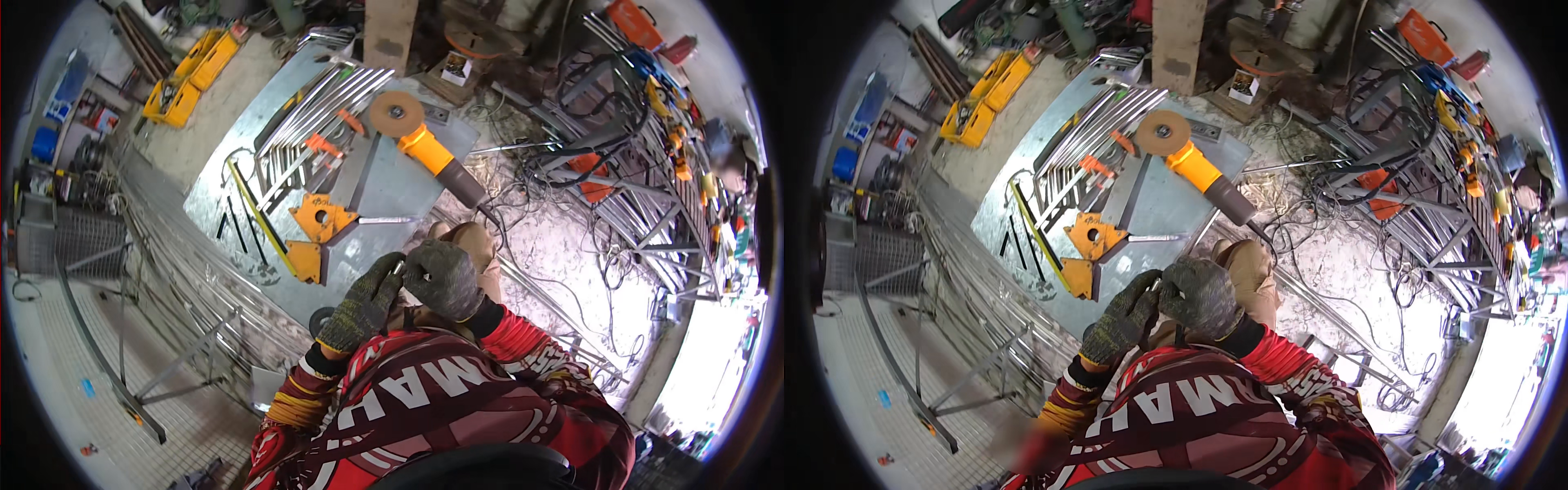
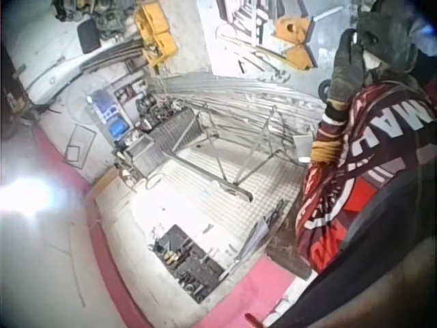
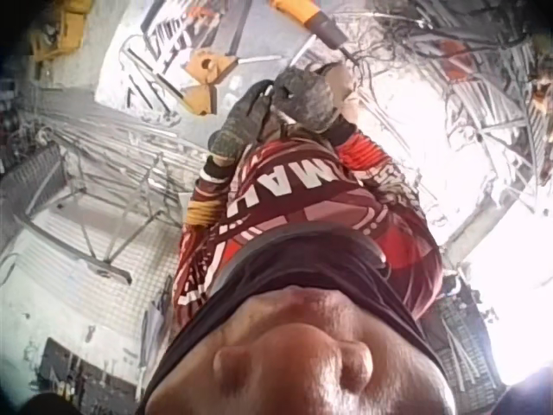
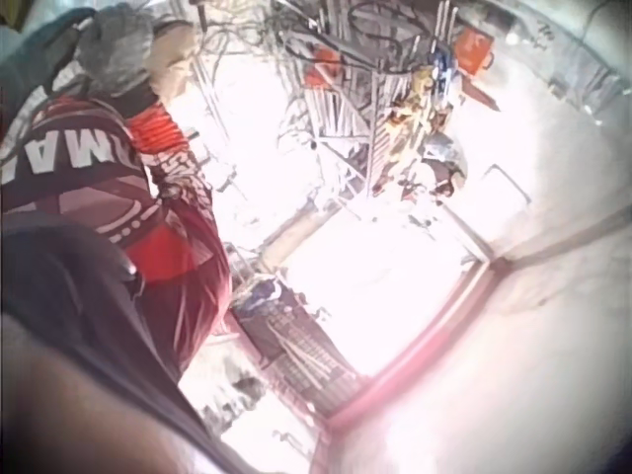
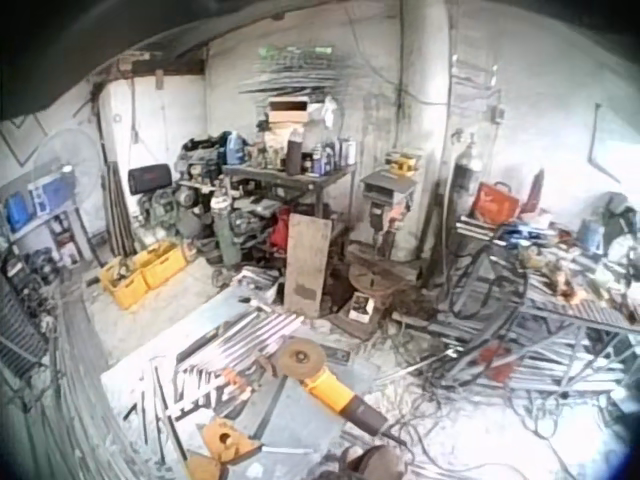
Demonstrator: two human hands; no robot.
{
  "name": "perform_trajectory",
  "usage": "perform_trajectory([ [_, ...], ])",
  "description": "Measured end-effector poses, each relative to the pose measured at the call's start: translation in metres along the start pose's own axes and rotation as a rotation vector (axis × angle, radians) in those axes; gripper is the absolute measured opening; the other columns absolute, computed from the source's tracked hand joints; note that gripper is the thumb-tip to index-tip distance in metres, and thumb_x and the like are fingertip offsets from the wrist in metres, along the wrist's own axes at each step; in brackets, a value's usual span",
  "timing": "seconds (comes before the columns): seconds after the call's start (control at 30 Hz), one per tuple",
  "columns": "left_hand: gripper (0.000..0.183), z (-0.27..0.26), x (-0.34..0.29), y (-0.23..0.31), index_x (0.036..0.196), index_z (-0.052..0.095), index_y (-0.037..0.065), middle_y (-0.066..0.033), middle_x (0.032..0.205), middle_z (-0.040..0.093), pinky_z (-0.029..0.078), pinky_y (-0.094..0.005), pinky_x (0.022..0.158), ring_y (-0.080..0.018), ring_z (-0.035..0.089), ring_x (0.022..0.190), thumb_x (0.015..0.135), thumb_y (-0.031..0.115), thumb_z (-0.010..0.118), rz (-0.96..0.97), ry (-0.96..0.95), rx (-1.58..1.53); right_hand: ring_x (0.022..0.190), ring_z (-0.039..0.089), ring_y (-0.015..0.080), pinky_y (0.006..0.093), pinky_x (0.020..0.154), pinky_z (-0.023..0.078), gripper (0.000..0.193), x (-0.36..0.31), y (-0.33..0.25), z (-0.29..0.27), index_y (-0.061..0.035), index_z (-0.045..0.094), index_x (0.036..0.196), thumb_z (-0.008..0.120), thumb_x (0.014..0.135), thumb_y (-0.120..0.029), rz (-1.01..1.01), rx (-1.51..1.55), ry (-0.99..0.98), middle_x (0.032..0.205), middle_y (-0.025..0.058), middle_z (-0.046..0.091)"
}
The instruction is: The person measures the fit of metal tubes against a metal sheet template and against each other, using a magnetic square to check the angles.
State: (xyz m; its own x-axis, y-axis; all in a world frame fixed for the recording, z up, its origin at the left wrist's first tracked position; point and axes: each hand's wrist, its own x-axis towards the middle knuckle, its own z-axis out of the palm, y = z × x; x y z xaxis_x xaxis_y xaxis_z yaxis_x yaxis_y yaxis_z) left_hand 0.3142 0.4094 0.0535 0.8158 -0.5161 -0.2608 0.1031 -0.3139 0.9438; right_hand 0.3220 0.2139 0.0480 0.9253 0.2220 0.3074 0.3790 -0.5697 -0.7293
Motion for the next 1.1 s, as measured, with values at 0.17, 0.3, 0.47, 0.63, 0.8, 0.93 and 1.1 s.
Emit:
perform_trajectory([
  [0.17, 0.042, 0.010, 0.016, -0.037, 0.141, 0.051, 0.002, -0.0040, 0.081, 0.058, 0.045, -0.0269, 0.059, -0.0092, 0.052, 0.066, 0.106, 0.025, 0.053, 0.374, 0.031, 0.216, 0.068, 0.060, 0.0129, 0.0317, 0.061, 0.048, 0.013, 0.020, 0.011, -0.055, -0.0021, 0.069, 0.086, 0.074, 0.077, -0.009, 0.274, 0.430, -0.422, 0.072, 0.0055, 0.064],
  [0.3, 0.044, 0.008, 0.012, -0.002, 0.142, 0.051, 0.000, -0.0234, 0.144, 0.049, 0.045, -0.0435, 0.110, -0.0403, 0.052, 0.131, 0.099, 0.008, 0.052, 0.249, -0.128, 0.300, 0.067, 0.062, 0.0226, 0.0354, 0.063, 0.049, 0.013, -0.005, 0.034, -0.035, -0.0042, 0.069, 0.087, 0.073, 0.076, -0.010, 0.149, 0.363, -0.258, 0.076, 0.0097, 0.065],
  [0.47, 0.044, 0.003, 0.017, 0.002, 0.143, 0.048, -0.003, -0.0248, 0.143, 0.049, 0.045, -0.0431, 0.109, -0.0396, 0.052, 0.132, 0.099, 0.006, 0.050, -0.146, -0.105, 0.021, 0.073, 0.064, 0.0399, 0.0406, 0.063, 0.050, 0.010, -0.007, 0.014, -0.005, -0.0029, 0.067, 0.083, 0.068, 0.076, -0.010, -0.039, -0.135, 0.136, 0.072, 0.0145, 0.066],
  [0.63, 0.048, -0.001, -0.002, -0.013, 0.143, 0.049, -0.001, -0.0246, 0.143, 0.050, 0.047, -0.0446, 0.108, -0.0398, 0.052, 0.132, 0.095, 0.005, 0.057, 0.060, -0.141, 0.174, 0.065, 0.062, 0.0264, 0.0387, 0.063, 0.050, 0.016, -0.001, 0.047, -0.020, -0.0008, 0.067, 0.086, 0.074, 0.080, -0.014, 0.166, 0.579, -0.456, 0.071, 0.0127, 0.063],
  [0.8, 0.048, 0.004, 0.005, -0.023, 0.139, 0.052, 0.002, -0.0192, 0.115, 0.064, 0.058, -0.0371, 0.082, -0.0305, 0.068, 0.101, 0.095, 0.013, 0.068, 0.663, 0.065, 0.636, 0.065, 0.059, 0.0220, 0.0370, 0.063, 0.049, 0.016, -0.009, 0.039, -0.015, -0.0015, 0.067, 0.087, 0.075, 0.080, -0.014, 0.209, 0.664, -0.310, 0.073, 0.0113, 0.062],
  [0.93, 0.040, -0.001, 0.006, -0.016, 0.140, 0.050, -0.002, -0.0238, 0.131, 0.057, 0.049, -0.0400, 0.099, -0.0332, 0.061, 0.117, 0.102, 0.011, 0.053, -0.025, -0.036, -0.019, 0.068, 0.064, 0.0294, 0.0398, 0.062, 0.051, 0.010, 0.001, 0.010, 0.007, -0.0056, 0.064, 0.081, 0.072, 0.075, -0.008, -0.085, -0.066, 0.156, 0.075, 0.0113, 0.061],
  [1.1, 0.042, -0.004, 0.010, -0.020, 0.143, 0.050, 0.004, 0.0027, 0.067, 0.051, 0.033, -0.0242, 0.045, -0.0059, 0.045, 0.053, 0.107, 0.026, 0.051, -0.129, 0.055, -0.256, 0.070, 0.064, 0.0280, 0.0381, 0.064, 0.051, 0.010, 0.006, 0.005, 0.007, -0.0042, 0.064, 0.084, 0.070, 0.077, -0.009, 0.291, 0.339, 0.058, 0.076, 0.0117, 0.062],
])
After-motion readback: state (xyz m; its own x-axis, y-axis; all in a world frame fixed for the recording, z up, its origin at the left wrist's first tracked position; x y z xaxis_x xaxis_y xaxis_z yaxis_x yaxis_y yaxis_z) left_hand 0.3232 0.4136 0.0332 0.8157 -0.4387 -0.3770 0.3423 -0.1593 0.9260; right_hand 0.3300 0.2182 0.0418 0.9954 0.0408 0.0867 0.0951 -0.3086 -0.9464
